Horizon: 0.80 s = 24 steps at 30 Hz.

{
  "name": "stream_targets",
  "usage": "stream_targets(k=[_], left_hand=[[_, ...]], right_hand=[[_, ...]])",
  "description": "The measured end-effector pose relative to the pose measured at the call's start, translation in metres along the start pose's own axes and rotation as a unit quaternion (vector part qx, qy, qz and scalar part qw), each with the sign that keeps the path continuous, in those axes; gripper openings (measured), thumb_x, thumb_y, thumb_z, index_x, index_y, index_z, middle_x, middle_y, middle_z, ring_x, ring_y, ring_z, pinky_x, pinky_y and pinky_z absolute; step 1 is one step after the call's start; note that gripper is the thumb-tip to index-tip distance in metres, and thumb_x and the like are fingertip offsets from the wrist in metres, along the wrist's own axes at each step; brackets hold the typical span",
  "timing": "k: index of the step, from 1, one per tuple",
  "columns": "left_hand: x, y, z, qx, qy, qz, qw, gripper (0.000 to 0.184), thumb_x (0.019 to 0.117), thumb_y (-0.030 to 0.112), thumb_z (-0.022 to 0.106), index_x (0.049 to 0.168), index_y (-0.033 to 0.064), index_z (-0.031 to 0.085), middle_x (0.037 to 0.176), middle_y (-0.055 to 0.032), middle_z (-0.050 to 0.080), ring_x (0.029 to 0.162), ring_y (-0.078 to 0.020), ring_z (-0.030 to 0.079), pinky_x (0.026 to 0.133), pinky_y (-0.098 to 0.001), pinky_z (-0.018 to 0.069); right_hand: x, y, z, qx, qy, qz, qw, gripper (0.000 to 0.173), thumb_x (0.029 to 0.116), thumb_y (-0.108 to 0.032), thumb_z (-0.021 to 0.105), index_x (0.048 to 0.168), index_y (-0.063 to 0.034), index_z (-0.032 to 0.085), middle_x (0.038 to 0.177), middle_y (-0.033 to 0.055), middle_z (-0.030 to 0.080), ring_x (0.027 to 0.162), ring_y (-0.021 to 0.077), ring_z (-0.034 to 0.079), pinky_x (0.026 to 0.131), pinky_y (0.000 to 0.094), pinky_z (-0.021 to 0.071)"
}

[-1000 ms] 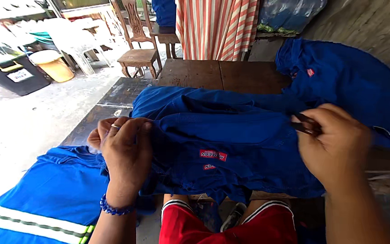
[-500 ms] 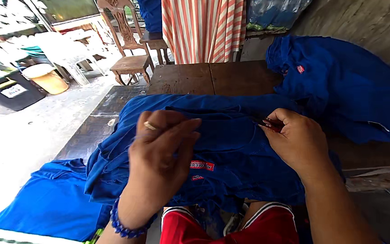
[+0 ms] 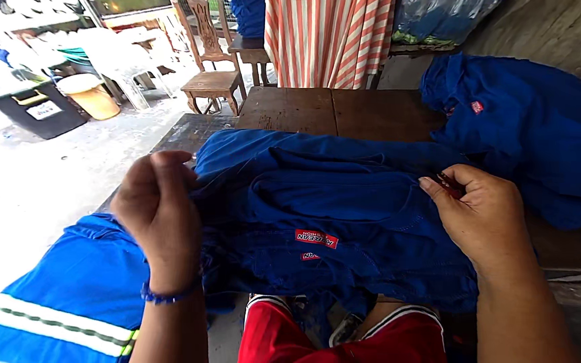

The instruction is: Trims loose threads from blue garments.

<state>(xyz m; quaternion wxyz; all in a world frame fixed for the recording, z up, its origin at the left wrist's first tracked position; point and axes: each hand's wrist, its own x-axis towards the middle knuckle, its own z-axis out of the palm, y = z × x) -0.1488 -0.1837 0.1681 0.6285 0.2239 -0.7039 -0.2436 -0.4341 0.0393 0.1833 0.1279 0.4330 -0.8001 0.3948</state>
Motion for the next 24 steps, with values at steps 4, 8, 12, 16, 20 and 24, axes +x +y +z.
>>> stream_targets(k=[4, 8, 12, 16, 20, 24], left_hand=[[-0.052, 0.023, -0.007, 0.021, 0.004, 0.137, 0.990, 0.022, 0.1088, 0.033, 0.049, 0.100, 0.0225, 0.067, 0.099, 0.0180, 0.064, 0.097, 0.0049, 0.061, 0.086, -0.0183, 0.0498], [-0.074, 0.042, 0.030, 0.004, -0.069, 0.166, 0.984, 0.012, 0.1019, 0.022, 0.063, 0.102, 0.0123, 0.070, 0.098, 0.0048, 0.061, 0.098, -0.0027, 0.058, 0.087, -0.0187, 0.0477], [-0.058, 0.044, 0.073, 0.125, -0.113, 0.160, 0.973, 0.019, 0.0957, 0.019, 0.070, 0.105, 0.0059, 0.079, 0.098, -0.0090, 0.067, 0.093, -0.0215, 0.056, 0.084, -0.0347, 0.0425], [-0.047, 0.036, 0.086, 0.118, -0.138, 0.110, 0.977, 0.011, 0.0937, 0.016, 0.070, 0.092, 0.0089, 0.079, 0.095, -0.0050, 0.071, 0.091, -0.0190, 0.061, 0.082, -0.0348, 0.0456], [-0.050, 0.031, 0.061, -0.046, -0.127, 0.061, 0.989, 0.008, 0.0962, 0.006, 0.066, 0.095, 0.0014, 0.073, 0.096, -0.0030, 0.071, 0.094, -0.0066, 0.066, 0.087, -0.0238, 0.0543], [-0.073, 0.031, 0.010, -0.144, 0.009, -0.018, 0.989, 0.027, 0.1097, 0.033, 0.044, 0.098, 0.0288, 0.068, 0.089, 0.0177, 0.066, 0.076, 0.0019, 0.062, 0.069, -0.0188, 0.0533]], right_hand=[[-0.001, -0.001, 0.000, -0.010, -0.005, 0.001, 1.000, 0.023, 0.0987, -0.026, 0.065, 0.089, -0.0050, 0.063, 0.072, 0.0037, 0.054, 0.064, 0.0136, 0.048, 0.060, 0.0377, 0.0394], [-0.003, -0.002, 0.001, -0.027, -0.003, -0.010, 1.000, 0.024, 0.0991, -0.025, 0.064, 0.091, -0.0032, 0.063, 0.074, 0.0062, 0.055, 0.066, 0.0157, 0.049, 0.061, 0.0400, 0.0398], [-0.006, -0.005, 0.002, -0.031, 0.001, -0.008, 0.999, 0.022, 0.0998, -0.022, 0.064, 0.093, -0.0020, 0.064, 0.076, 0.0087, 0.057, 0.068, 0.0194, 0.052, 0.062, 0.0434, 0.0413], [-0.008, -0.006, 0.003, -0.039, 0.018, -0.013, 0.999, 0.021, 0.0982, -0.021, 0.066, 0.092, -0.0014, 0.065, 0.077, 0.0116, 0.060, 0.069, 0.0253, 0.056, 0.062, 0.0486, 0.0433], [-0.007, -0.006, 0.003, -0.043, 0.006, -0.009, 0.999, 0.019, 0.0984, -0.019, 0.066, 0.090, -0.0017, 0.064, 0.076, 0.0111, 0.059, 0.069, 0.0247, 0.055, 0.062, 0.0477, 0.0417], [-0.004, -0.004, 0.001, -0.052, -0.006, -0.018, 0.998, 0.021, 0.0999, -0.021, 0.064, 0.092, -0.0018, 0.065, 0.079, 0.0130, 0.060, 0.071, 0.0271, 0.057, 0.062, 0.0493, 0.0417]])
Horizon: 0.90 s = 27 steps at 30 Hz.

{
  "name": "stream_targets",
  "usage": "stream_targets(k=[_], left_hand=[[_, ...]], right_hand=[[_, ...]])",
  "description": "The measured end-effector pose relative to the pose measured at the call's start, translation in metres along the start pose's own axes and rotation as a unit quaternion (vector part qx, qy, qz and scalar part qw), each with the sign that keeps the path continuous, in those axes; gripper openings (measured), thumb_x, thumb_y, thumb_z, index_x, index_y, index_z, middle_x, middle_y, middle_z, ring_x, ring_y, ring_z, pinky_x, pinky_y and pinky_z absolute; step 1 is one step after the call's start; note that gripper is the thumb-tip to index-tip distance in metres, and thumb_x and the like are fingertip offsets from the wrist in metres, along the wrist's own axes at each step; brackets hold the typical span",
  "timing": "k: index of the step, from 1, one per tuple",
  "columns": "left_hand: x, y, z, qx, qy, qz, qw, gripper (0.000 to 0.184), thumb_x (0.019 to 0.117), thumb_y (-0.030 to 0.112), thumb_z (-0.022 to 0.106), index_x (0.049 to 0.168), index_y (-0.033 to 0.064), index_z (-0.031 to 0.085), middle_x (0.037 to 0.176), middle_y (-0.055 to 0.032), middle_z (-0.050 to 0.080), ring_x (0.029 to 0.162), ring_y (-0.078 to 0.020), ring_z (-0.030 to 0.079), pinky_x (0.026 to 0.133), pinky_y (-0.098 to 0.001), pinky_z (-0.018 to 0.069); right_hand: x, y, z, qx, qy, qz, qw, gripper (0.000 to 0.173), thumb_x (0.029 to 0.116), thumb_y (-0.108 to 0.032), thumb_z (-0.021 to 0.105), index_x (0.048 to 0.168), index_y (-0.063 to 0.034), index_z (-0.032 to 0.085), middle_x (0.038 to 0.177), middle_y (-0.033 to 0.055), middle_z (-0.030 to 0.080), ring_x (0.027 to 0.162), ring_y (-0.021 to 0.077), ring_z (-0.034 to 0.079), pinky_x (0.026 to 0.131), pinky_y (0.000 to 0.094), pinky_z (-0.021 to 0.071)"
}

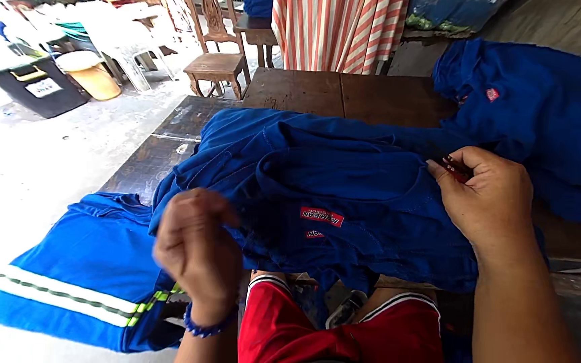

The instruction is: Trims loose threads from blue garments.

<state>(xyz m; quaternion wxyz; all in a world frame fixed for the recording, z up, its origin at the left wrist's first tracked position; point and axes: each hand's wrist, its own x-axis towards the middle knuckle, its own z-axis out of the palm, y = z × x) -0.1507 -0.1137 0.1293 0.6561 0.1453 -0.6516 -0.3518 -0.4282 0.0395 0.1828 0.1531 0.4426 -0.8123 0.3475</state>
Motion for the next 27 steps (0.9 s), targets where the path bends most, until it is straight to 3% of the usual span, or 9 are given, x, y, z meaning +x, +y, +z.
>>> stream_targets(k=[2, 4, 6, 7, 9, 12, 16, 20, 27], left_hand=[[-0.017, -0.001, -0.014, 0.040, 0.055, 0.045, 0.997, 0.035, 0.1101, 0.042, 0.041, 0.089, 0.0322, 0.067, 0.083, 0.0213, 0.066, 0.077, 0.0051, 0.062, 0.070, -0.0154, 0.0515], [-0.031, -0.008, -0.020, 0.145, -0.015, 0.100, 0.984, 0.025, 0.1081, 0.037, 0.050, 0.091, 0.0270, 0.065, 0.093, 0.0183, 0.063, 0.095, 0.0051, 0.060, 0.086, -0.0168, 0.0483], [-0.035, -0.014, -0.015, 0.245, -0.109, 0.118, 0.956, 0.016, 0.0997, 0.031, 0.065, 0.099, 0.0158, 0.069, 0.110, 0.0023, 0.063, 0.112, -0.0099, 0.055, 0.100, -0.0293, 0.0422], [-0.034, -0.016, -0.011, 0.284, -0.145, 0.117, 0.941, 0.021, 0.0961, 0.029, 0.070, 0.107, 0.0115, 0.073, 0.119, -0.0074, 0.065, 0.116, -0.0208, 0.054, 0.103, -0.0387, 0.0387], [-0.031, -0.020, -0.004, 0.334, -0.175, 0.116, 0.919, 0.027, 0.0950, 0.029, 0.071, 0.115, 0.0119, 0.076, 0.122, -0.0129, 0.066, 0.114, -0.0291, 0.055, 0.097, -0.0472, 0.0359], [-0.023, -0.020, 0.001, 0.316, -0.167, 0.111, 0.927, 0.011, 0.0932, 0.019, 0.071, 0.095, 0.0121, 0.079, 0.100, -0.0061, 0.070, 0.100, -0.0232, 0.056, 0.088, -0.0434, 0.0349], [-0.016, -0.012, -0.009, 0.236, -0.163, 0.097, 0.953, 0.010, 0.0929, 0.015, 0.070, 0.087, 0.0104, 0.076, 0.094, -0.0016, 0.069, 0.101, -0.0157, 0.056, 0.092, -0.0391, 0.0348], [-0.028, 0.006, -0.033, 0.200, -0.146, 0.119, 0.962, 0.010, 0.0962, 0.017, 0.068, 0.087, 0.0158, 0.072, 0.096, 0.0066, 0.069, 0.110, -0.0088, 0.061, 0.103, -0.0350, 0.0420], [-0.059, -0.003, -0.042, 0.247, -0.138, 0.051, 0.958, 0.020, 0.1006, 0.034, 0.066, 0.096, 0.0173, 0.075, 0.108, 0.0056, 0.067, 0.116, -0.0075, 0.054, 0.101, -0.0314, 0.0368]], right_hand=[[-0.001, 0.000, -0.001, -0.003, -0.006, -0.001, 1.000, 0.024, 0.1013, -0.023, 0.062, 0.095, 0.0007, 0.065, 0.081, 0.0167, 0.062, 0.074, 0.0303, 0.058, 0.064, 0.0522, 0.0423], [-0.001, 0.001, -0.001, -0.005, -0.009, -0.002, 1.000, 0.029, 0.1026, -0.027, 0.061, 0.097, 0.0010, 0.064, 0.082, 0.0172, 0.061, 0.074, 0.0301, 0.057, 0.065, 0.0517, 0.0422], [-0.001, 0.002, 0.000, -0.009, -0.012, -0.001, 1.000, 0.031, 0.1031, -0.031, 0.059, 0.098, 0.0000, 0.063, 0.083, 0.0161, 0.060, 0.074, 0.0279, 0.055, 0.065, 0.0502, 0.0416], [-0.001, 0.002, 0.000, -0.010, -0.013, 0.000, 1.000, 0.032, 0.1034, -0.031, 0.059, 0.099, 0.0001, 0.063, 0.083, 0.0162, 0.060, 0.073, 0.0274, 0.055, 0.065, 0.0500, 0.0416], [-0.001, 0.002, 0.000, -0.011, -0.015, 0.002, 1.000, 0.032, 0.1040, -0.031, 0.058, 0.100, 0.0000, 0.064, 0.084, 0.0162, 0.060, 0.073, 0.0274, 0.055, 0.065, 0.0495, 0.0417], [0.000, 0.000, 0.000, -0.014, -0.017, 0.003, 1.000, 0.031, 0.1042, -0.031, 0.058, 0.099, -0.0003, 0.063, 0.082, 0.0167, 0.060, 0.073, 0.0291, 0.056, 0.065, 0.0510, 0.0417], [0.002, 0.001, -0.001, -0.009, -0.022, 0.006, 1.000, 0.031, 0.1037, -0.030, 0.059, 0.096, -0.0012, 0.062, 0.080, 0.0151, 0.058, 0.071, 0.0281, 0.054, 0.063, 0.0504, 0.0406], [0.001, 0.002, -0.001, -0.007, -0.026, -0.001, 1.000, 0.031, 0.1040, -0.031, 0.059, 0.096, -0.0014, 0.062, 0.080, 0.0149, 0.059, 0.071, 0.0275, 0.055, 0.063, 0.0499, 0.0410], [-0.003, -0.002, -0.001, -0.014, -0.015, 0.000, 1.000, 0.028, 0.1030, -0.028, 0.058, 0.105, -0.0006, 0.064, 0.087, 0.0182, 0.062, 0.077, 0.0302, 0.058, 0.067, 0.0522, 0.0429]])
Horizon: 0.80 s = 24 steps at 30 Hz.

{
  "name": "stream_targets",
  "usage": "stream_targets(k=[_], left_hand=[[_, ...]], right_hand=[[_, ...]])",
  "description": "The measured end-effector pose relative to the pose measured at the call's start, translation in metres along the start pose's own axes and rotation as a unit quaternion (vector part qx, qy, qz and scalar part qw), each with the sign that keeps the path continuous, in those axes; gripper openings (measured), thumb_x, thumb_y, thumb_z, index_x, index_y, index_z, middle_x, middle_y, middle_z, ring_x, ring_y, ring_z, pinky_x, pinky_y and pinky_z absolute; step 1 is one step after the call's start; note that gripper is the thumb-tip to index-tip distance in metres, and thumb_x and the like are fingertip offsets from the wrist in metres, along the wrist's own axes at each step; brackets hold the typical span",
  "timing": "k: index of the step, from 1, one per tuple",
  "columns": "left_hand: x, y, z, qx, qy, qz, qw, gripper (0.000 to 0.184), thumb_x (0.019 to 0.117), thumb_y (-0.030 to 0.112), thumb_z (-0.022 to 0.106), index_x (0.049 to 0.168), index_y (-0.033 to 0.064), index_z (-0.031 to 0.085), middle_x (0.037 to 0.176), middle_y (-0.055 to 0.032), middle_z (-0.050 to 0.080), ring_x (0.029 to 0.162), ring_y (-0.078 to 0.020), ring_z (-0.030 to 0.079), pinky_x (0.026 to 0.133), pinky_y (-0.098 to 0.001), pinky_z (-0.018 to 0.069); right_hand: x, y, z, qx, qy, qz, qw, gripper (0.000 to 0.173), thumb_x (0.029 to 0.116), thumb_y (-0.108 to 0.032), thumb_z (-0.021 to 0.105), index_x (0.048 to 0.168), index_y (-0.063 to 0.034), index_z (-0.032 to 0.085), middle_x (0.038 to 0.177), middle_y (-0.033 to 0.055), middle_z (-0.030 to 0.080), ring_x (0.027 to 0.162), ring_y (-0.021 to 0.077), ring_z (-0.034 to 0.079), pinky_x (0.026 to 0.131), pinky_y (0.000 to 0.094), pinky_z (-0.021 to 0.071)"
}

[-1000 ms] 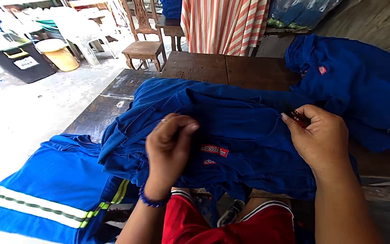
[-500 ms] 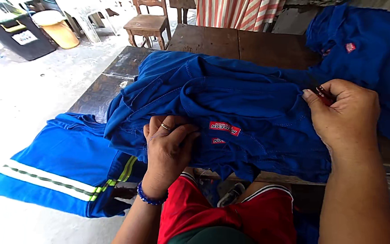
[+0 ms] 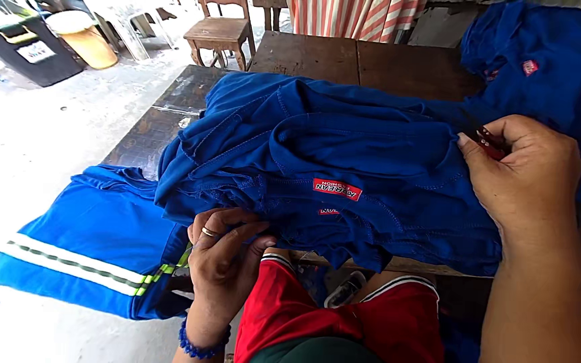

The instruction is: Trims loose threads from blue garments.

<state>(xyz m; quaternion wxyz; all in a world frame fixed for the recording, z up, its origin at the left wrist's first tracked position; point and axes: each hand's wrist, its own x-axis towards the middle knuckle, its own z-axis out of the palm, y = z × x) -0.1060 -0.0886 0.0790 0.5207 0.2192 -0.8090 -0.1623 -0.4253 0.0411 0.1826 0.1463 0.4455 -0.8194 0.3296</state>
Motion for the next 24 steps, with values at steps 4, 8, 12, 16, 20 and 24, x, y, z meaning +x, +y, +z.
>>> stream_targets(k=[4, 8, 12, 16, 20, 24], left_hand=[[0.020, 0.018, 0.011, -0.018, 0.043, 0.058, 0.997, 0.007, 0.0987, 0.019, 0.067, 0.096, 0.0129, 0.070, 0.105, 0.0032, 0.066, 0.111, -0.0070, 0.058, 0.097, -0.0230, 0.0460], [0.050, 0.019, 0.025, 0.039, -0.023, 0.068, 0.997, 0.018, 0.0934, 0.019, 0.073, 0.107, 0.0077, 0.077, 0.108, -0.0080, 0.068, 0.107, -0.0214, 0.058, 0.096, -0.0381, 0.0421], [0.052, 0.009, 0.037, 0.054, -0.047, 0.079, 0.994, 0.011, 0.0924, 0.011, 0.068, 0.086, 0.0099, 0.077, 0.096, -0.0053, 0.071, 0.097, -0.0215, 0.061, 0.087, -0.0422, 0.0402], [0.028, -0.001, 0.042, 0.003, 0.029, 0.088, 0.996, 0.011, 0.0939, 0.008, 0.066, 0.085, 0.0084, 0.074, 0.097, -0.0053, 0.071, 0.103, -0.0171, 0.062, 0.094, -0.0358, 0.0428], [0.009, -0.009, 0.053, -0.021, 0.082, 0.099, 0.991, 0.010, 0.0959, 0.007, 0.066, 0.087, 0.0082, 0.070, 0.102, -0.0051, 0.070, 0.112, -0.0155, 0.061, 0.102, -0.0331, 0.0430], [0.002, -0.013, 0.057, -0.046, 0.097, 0.089, 0.990, 0.010, 0.1000, 0.013, 0.064, 0.092, 0.0083, 0.066, 0.107, -0.0039, 0.068, 0.113, -0.0119, 0.061, 0.102, -0.0295, 0.0460]], right_hand=[[-0.003, -0.002, -0.001, 0.008, 0.020, -0.005, 1.000, 0.029, 0.0965, -0.026, 0.060, 0.113, -0.0021, 0.064, 0.100, 0.0185, 0.063, 0.086, 0.0285, 0.060, 0.072, 0.0505, 0.0460], [-0.011, -0.021, -0.009, -0.038, 0.059, -0.001, 0.998, 0.035, 0.0937, -0.022, 0.065, 0.120, 0.0011, 0.062, 0.117, 0.0256, 0.056, 0.102, 0.0411, 0.058, 0.079, 0.0598, 0.0453], [-0.025, -0.027, -0.015, 0.016, 0.106, -0.054, 0.993, 0.034, 0.0939, -0.022, 0.064, 0.119, 0.0016, 0.063, 0.109, 0.0181, 0.057, 0.093, 0.0214, 0.057, 0.077, 0.0365, 0.0484], [-0.041, -0.045, -0.017, 0.207, 0.104, -0.155, 0.960, 0.015, 0.0956, -0.012, 0.062, 0.108, -0.0034, 0.063, 0.088, -0.0072, 0.059, 0.072, -0.0083, 0.051, 0.062, 0.0084, 0.0422], [-0.052, -0.064, 0.000, 0.342, -0.072, -0.214, 0.912, 0.008, 0.0989, -0.014, 0.061, 0.106, -0.0142, 0.064, 0.089, -0.0141, 0.065, 0.079, -0.0107, 0.058, 0.071, 0.0059, 0.0488], [-0.032, -0.050, 0.033, 0.352, -0.113, -0.139, 0.919, 0.006, 0.0979, -0.012, 0.062, 0.103, -0.0135, 0.066, 0.085, -0.0122, 0.068, 0.066, -0.0078, 0.057, 0.059, 0.0096, 0.0464]])
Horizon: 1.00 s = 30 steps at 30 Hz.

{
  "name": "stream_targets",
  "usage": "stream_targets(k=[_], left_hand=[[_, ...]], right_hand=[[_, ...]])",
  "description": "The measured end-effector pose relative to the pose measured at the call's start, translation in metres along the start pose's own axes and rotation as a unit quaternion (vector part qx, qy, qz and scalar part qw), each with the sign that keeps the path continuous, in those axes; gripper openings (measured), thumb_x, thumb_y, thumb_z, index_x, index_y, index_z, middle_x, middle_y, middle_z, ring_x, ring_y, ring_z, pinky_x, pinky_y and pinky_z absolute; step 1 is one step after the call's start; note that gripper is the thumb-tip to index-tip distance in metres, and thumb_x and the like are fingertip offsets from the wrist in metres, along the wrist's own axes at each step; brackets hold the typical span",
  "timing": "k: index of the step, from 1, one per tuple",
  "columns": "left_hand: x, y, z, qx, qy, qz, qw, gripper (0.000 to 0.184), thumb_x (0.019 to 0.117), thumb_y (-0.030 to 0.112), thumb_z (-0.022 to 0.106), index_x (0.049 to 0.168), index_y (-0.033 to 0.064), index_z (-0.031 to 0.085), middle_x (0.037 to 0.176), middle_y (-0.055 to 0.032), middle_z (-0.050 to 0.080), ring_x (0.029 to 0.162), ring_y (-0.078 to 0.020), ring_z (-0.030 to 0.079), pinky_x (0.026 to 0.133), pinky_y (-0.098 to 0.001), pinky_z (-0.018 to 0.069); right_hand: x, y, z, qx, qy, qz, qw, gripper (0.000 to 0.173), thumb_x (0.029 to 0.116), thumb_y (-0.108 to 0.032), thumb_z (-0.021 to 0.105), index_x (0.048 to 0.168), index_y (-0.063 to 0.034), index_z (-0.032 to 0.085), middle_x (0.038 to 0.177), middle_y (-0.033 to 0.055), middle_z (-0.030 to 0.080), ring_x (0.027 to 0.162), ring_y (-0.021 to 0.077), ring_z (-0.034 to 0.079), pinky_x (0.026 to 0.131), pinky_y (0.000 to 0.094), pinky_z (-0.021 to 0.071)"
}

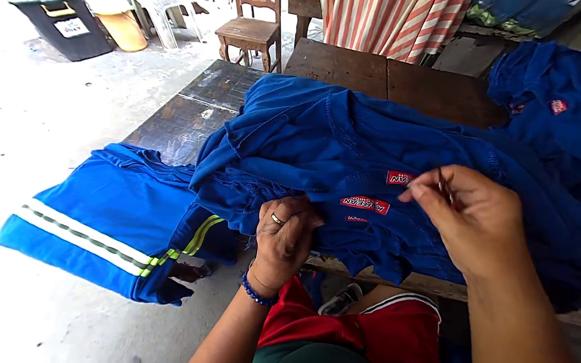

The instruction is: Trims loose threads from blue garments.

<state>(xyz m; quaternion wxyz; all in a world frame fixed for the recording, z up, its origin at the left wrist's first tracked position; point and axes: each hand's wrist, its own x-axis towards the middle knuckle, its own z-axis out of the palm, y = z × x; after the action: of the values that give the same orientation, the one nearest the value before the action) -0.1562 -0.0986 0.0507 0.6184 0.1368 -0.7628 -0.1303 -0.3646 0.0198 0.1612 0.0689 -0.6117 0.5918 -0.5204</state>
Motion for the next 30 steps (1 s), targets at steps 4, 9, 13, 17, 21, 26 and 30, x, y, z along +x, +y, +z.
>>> stream_targets(k=[4, 9, 13, 17, 21, 26, 30], left_hand=[[0.009, 0.007, -0.012, 0.000, -0.034, -0.032, 0.999, 0.017, 0.1044, 0.016, 0.055, 0.100, 0.0053, 0.067, 0.108, -0.0079, 0.069, 0.111, -0.0131, 0.062, 0.100, -0.0288, 0.0473], [0.060, 0.006, -0.030, 0.051, -0.069, -0.025, 0.996, 0.018, 0.1000, 0.001, 0.055, 0.109, -0.0066, 0.069, 0.119, -0.0216, 0.069, 0.118, -0.0240, 0.065, 0.104, -0.0344, 0.0509], [0.095, -0.010, -0.032, 0.095, -0.141, -0.022, 0.985, 0.035, 0.0959, 0.005, 0.065, 0.129, -0.0062, 0.062, 0.133, -0.0236, 0.063, 0.129, -0.0302, 0.060, 0.112, -0.0386, 0.0451], [0.116, -0.031, -0.030, 0.130, -0.155, 0.000, 0.979, 0.034, 0.0909, 0.018, 0.074, 0.122, 0.0026, 0.072, 0.109, -0.0200, 0.063, 0.105, -0.0340, 0.056, 0.094, -0.0445, 0.0423], [0.131, -0.040, -0.033, 0.123, -0.176, 0.002, 0.977, 0.015, 0.0883, 0.011, 0.068, 0.101, 0.0072, 0.075, 0.108, -0.0160, 0.061, 0.106, -0.0317, 0.052, 0.094, -0.0438, 0.0368], [0.163, -0.042, -0.038, 0.116, -0.215, 0.026, 0.969, 0.020, 0.0990, 0.019, 0.063, 0.104, 0.0038, 0.075, 0.105, -0.0181, 0.068, 0.104, -0.0333, 0.061, 0.093, -0.0521, 0.0417], [0.208, -0.045, -0.035, 0.127, -0.229, 0.053, 0.964, 0.029, 0.1039, 0.028, 0.058, 0.107, 0.0040, 0.074, 0.105, -0.0168, 0.069, 0.100, -0.0257, 0.065, 0.090, -0.0450, 0.0481]], right_hand=[[0.011, 0.003, 0.003, 0.030, 0.050, 0.034, 0.998, 0.009, 0.1014, -0.009, 0.056, 0.103, -0.0145, 0.062, 0.084, -0.0122, 0.069, 0.054, -0.0079, 0.048, 0.048, 0.0083, 0.0361], [0.000, -0.005, -0.003, 0.004, 0.008, 0.009, 1.000, 0.006, 0.1002, -0.011, 0.057, 0.102, -0.0130, 0.063, 0.086, -0.0108, 0.069, 0.060, -0.0082, 0.051, 0.051, 0.0080, 0.0391], [-0.017, -0.018, -0.003, -0.059, -0.002, -0.004, 0.998, 0.008, 0.0960, -0.014, 0.060, 0.100, -0.0085, 0.065, 0.085, -0.0080, 0.070, 0.071, -0.0106, 0.058, 0.062, 0.0058, 0.0473], [-0.034, -0.023, -0.009, -0.241, 0.076, -0.024, 0.967, 0.039, 0.0891, -0.023, 0.076, 0.119, -0.0004, 0.068, 0.113, 0.0129, 0.059, 0.076, 0.0023, 0.055, 0.062, 0.0124, 0.0464], [-0.044, -0.020, -0.024, -0.399, 0.096, -0.021, 0.911, 0.032, 0.0890, -0.023, 0.070, 0.114, -0.0039, 0.075, 0.113, 0.0212, 0.066, 0.078, 0.0239, 0.063, 0.058, 0.0348, 0.0482], [-0.026, -0.020, -0.058, -0.441, 0.129, -0.059, 0.886, 0.024, 0.1022, -0.011, 0.052, 0.104, 0.0064, 0.069, 0.089, 0.0241, 0.067, 0.074, 0.0334, 0.064, 0.062, 0.0476, 0.0483], [0.016, -0.012, -0.079, -0.480, 0.152, -0.020, 0.864, 0.030, 0.1072, -0.019, 0.045, 0.117, 0.0031, 0.062, 0.103, 0.0263, 0.064, 0.088, 0.0407, 0.064, 0.069, 0.0570, 0.0476]])
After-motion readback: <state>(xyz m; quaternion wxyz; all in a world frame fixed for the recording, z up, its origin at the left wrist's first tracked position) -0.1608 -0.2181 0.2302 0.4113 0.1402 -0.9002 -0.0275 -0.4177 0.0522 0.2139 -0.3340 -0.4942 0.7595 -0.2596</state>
